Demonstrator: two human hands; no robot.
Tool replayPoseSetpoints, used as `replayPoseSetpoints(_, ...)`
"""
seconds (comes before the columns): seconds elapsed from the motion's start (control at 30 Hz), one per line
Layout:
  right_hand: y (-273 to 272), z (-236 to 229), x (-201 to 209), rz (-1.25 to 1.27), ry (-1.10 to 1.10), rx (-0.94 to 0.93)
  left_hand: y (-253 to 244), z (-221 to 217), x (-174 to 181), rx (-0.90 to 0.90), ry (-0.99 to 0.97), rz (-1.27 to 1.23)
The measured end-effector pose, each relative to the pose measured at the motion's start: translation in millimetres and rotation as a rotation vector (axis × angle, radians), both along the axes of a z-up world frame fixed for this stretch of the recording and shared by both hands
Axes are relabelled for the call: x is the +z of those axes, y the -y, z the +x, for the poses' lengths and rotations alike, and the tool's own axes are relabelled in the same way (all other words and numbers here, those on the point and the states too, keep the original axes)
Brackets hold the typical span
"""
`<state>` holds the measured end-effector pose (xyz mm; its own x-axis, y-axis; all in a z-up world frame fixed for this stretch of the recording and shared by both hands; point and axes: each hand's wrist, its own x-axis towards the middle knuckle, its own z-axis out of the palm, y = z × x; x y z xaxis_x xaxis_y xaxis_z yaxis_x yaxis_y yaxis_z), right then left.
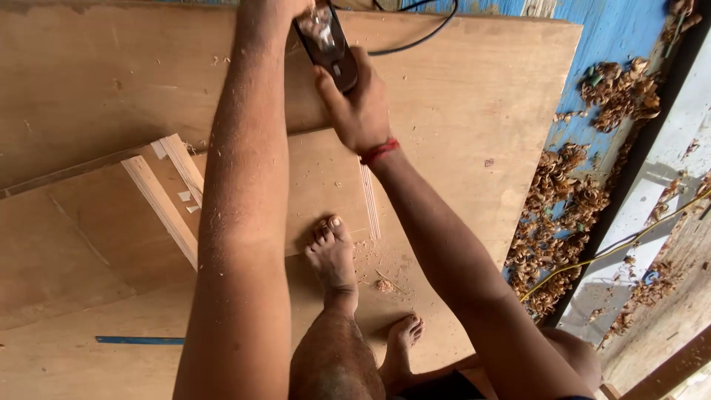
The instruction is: Shave wood using a hand plane.
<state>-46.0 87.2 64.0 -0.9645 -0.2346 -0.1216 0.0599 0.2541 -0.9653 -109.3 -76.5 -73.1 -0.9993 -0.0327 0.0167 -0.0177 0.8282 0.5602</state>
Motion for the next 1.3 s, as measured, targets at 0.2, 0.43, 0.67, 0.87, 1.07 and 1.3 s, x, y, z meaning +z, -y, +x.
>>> replayPoseSetpoints(0.2,-55.2,101.0,38.2,-0.006,0.332,-0.023,-35.9,58.4,77.7,-0.104,-0.122,0.21)
replayPoseSetpoints(0.43,-183.1,375.3,56.4,-0.174,0.71,-0.128,-140.3,288.4,114.9,-0.349,0.476,0.429)
replayPoseSetpoints(0.67,-182.4,370.2,79.3,0.139,0.744,-0.055,-151.5,317.1,107.3,-0.469,0.403,0.355)
replayPoseSetpoints(0.87,-136.3,261.5,65.8,0.014,0.687,-0.077,-123.1,237.5,64.2,-0.34,0.206,0.249)
replayPoseSetpoints(1.07,-103.2,164.8,44.9,0.094,0.412,-0.031,-86.3,123.8,62.6,-0.181,0.038,0.222)
replayPoseSetpoints(1.3,-46.3,63.1,0.1,0.118,-0.006,-0.033,-28.8,25.2,6.9,0.172,0.019,-0.14)
